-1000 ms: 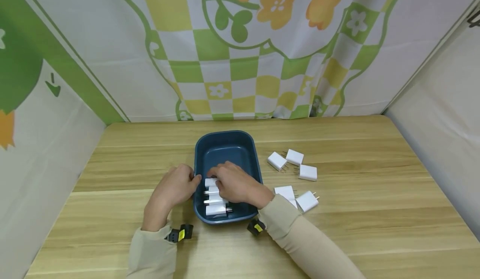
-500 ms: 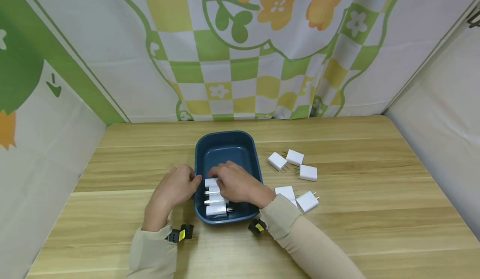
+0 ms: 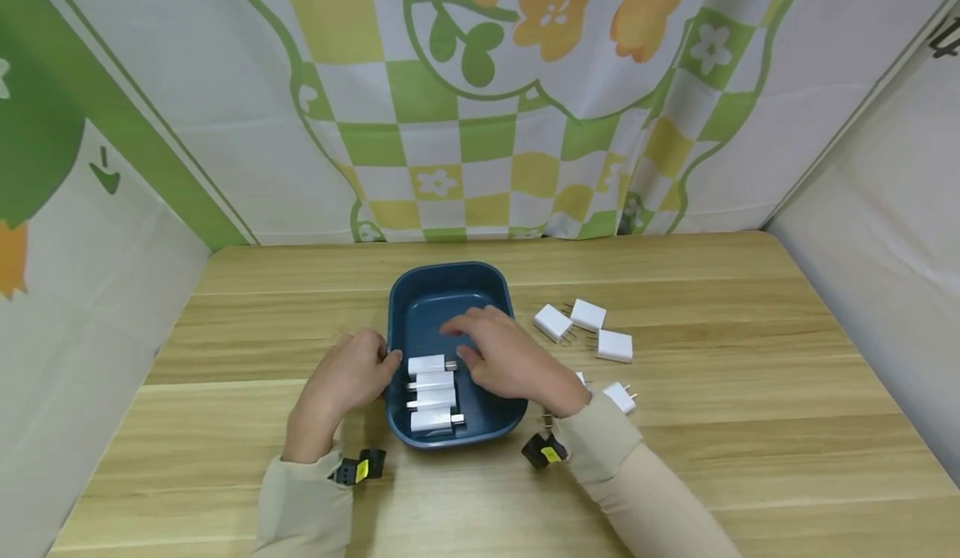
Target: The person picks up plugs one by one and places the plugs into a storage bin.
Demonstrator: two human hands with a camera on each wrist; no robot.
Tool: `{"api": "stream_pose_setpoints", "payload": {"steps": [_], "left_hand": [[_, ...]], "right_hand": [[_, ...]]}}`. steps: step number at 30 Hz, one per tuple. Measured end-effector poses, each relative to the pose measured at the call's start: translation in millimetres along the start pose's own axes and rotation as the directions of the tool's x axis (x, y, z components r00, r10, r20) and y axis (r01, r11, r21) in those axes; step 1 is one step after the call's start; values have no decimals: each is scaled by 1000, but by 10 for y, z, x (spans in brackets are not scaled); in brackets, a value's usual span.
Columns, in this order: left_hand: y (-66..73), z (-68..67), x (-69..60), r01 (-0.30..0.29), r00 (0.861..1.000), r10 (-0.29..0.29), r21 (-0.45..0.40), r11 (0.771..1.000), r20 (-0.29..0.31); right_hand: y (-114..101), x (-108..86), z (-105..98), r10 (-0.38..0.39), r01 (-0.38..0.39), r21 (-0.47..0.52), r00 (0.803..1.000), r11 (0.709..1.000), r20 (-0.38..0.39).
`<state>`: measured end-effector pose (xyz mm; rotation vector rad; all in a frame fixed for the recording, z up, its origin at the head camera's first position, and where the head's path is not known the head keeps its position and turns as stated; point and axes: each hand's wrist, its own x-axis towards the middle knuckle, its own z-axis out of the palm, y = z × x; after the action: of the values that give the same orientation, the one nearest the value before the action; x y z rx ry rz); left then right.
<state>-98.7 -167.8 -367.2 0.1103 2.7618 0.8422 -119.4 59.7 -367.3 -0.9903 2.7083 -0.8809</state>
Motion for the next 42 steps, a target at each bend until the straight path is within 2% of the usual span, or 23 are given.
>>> {"api": "stream_pose_setpoints", "payload": {"steps": [6, 10, 20, 28, 35, 42], "left_hand": [[0, 5, -4, 9, 1000, -9, -2, 1000, -3], [3, 4, -7, 12, 1000, -12, -2, 1000, -5], [12, -4, -3, 15, 1000, -15, -1, 1000, -7], [-2, 4, 3, 12, 1000, -12, 2, 1000, -12], [3, 6, 10, 12, 1000, -12, 3, 1000, -5], [-1, 13, 14, -1, 1000, 2, 13, 1000, -9]], "right_hand": [[65, -150, -146, 12, -10, 22, 998, 1000, -57], [132, -252, -222, 1, 0, 3, 994, 1000, -108], [395, -493, -334, 21, -26, -22, 981, 999, -191], [629, -600, -371, 124, -133, -32, 971, 991, -205], [791, -659, -436, 223, -238, -44, 950, 970, -218], [899, -674, -419, 263, -287, -75, 936, 955, -232]]}}
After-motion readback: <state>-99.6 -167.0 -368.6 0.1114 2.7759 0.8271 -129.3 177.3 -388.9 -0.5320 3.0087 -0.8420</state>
